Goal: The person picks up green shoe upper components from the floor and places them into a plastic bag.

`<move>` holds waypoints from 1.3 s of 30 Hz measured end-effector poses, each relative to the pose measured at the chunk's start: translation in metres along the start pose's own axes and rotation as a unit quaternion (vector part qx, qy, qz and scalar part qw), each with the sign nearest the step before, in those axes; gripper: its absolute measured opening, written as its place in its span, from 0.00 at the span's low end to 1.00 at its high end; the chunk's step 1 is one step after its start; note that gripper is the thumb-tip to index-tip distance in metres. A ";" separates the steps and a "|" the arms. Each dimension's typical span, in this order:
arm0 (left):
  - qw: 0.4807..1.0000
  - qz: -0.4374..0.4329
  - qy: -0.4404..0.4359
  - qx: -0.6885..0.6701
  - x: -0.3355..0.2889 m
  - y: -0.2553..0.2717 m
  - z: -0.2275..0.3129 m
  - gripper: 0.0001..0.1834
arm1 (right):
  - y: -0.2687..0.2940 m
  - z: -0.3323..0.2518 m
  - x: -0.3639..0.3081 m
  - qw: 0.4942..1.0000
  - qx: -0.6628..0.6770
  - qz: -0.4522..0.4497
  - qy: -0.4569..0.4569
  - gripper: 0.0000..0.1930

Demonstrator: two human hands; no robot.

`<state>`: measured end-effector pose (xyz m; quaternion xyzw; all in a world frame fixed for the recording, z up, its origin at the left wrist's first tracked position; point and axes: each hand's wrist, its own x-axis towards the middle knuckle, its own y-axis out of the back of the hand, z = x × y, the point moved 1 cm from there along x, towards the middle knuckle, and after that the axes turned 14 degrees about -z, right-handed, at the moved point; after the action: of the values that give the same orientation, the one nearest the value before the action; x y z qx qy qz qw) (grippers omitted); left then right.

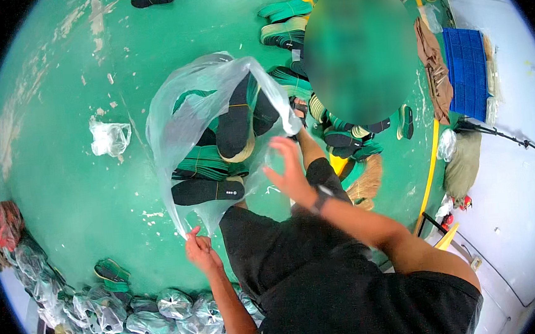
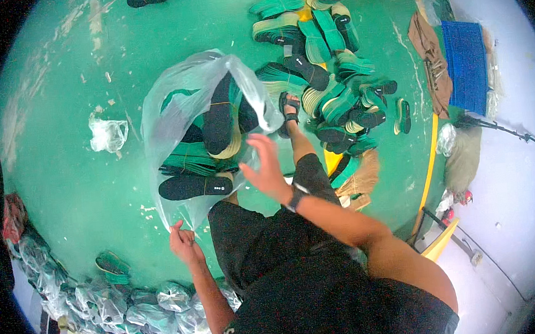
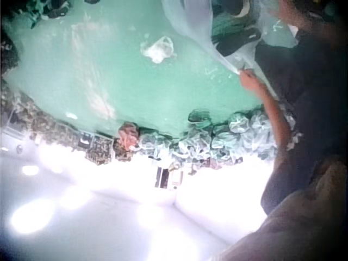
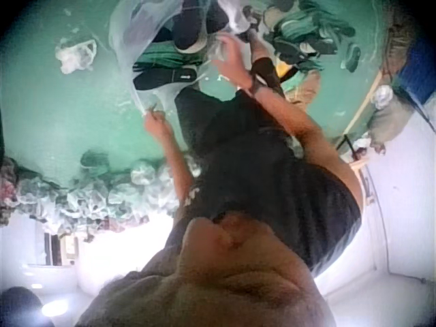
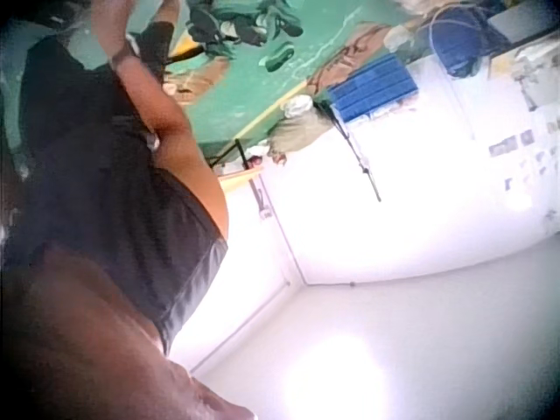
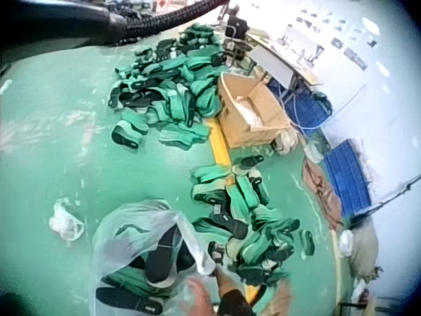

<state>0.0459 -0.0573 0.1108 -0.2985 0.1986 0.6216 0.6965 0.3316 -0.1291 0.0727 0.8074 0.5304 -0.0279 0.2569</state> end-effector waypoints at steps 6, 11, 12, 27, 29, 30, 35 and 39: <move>0.998 -0.045 0.037 0.018 0.001 -0.010 -0.013 0.14 | 0.045 0.049 0.048 0.994 -0.090 -0.023 0.049 0.17; 0.987 -0.010 0.054 0.152 -0.024 -0.010 -0.034 0.09 | 0.018 0.049 -0.024 0.982 0.041 -0.184 0.005 0.15; 0.983 -0.022 0.079 0.161 -0.025 -0.007 -0.042 0.09 | 0.029 0.049 -0.021 0.980 0.126 -0.155 -0.024 0.16; 0.943 -0.002 0.014 0.332 0.052 -0.055 0.100 0.09 | 0.162 0.046 0.084 0.978 0.200 -0.037 0.041 0.13; 0.921 0.013 0.007 0.389 0.052 -0.061 0.086 0.08 | 0.178 0.093 0.094 0.981 0.177 0.026 0.078 0.09; 0.888 0.002 -0.026 0.460 0.056 -0.055 0.078 0.07 | 0.172 0.144 0.104 0.965 0.246 0.079 0.039 0.09; 0.633 -0.049 -0.128 0.762 0.064 -0.060 0.079 0.08 | 0.144 0.357 0.144 0.971 -0.186 0.040 -0.142 0.22; 0.904 0.102 0.087 0.407 0.045 -0.076 0.058 0.11 | 0.114 0.455 0.203 0.832 -0.537 -0.070 -0.122 0.33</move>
<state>0.1220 0.0108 0.1378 -0.0205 0.5234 0.5263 0.6698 0.6231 -0.1950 -0.3416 0.4930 0.4818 0.1453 0.7097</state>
